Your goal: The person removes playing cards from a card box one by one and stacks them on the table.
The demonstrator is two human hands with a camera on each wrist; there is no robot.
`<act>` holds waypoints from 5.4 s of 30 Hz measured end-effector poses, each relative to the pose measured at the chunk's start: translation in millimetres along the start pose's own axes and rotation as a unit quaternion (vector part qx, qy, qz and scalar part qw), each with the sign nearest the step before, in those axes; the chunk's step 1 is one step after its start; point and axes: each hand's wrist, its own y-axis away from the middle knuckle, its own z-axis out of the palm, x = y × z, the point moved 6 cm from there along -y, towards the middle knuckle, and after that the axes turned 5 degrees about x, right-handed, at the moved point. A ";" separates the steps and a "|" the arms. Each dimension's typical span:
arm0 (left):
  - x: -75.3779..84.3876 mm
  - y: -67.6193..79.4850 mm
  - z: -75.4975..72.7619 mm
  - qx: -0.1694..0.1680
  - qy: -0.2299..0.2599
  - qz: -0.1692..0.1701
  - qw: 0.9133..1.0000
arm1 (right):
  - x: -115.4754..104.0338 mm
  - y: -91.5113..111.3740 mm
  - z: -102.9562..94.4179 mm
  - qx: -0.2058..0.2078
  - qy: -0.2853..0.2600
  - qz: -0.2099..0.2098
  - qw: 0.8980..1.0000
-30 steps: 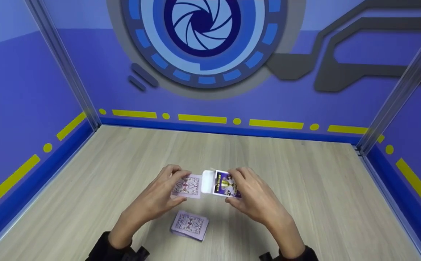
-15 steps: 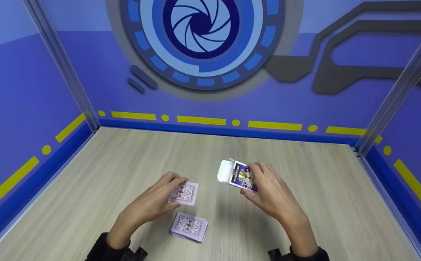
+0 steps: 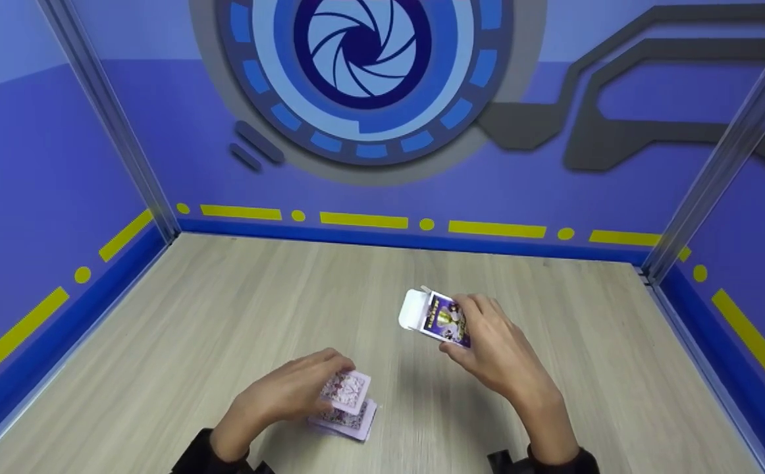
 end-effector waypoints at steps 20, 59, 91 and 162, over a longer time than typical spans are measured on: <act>9.9 -0.4 32.2 -0.054 -0.046 -0.010 0.997 | 0.5 2.9 5.4 -0.014 0.000 0.010 1.000; 14.8 -7.6 50.7 -0.055 -0.074 -0.041 0.995 | -2.8 -0.6 6.8 -0.018 0.002 0.000 1.000; 15.1 -5.6 -36.9 0.365 0.190 0.062 0.909 | -25.2 -3.2 18.7 0.015 -0.005 -0.057 0.998; 0.0 -8.7 -38.4 0.301 0.280 0.018 0.911 | -55.9 -1.6 42.7 -0.012 0.002 -0.094 0.995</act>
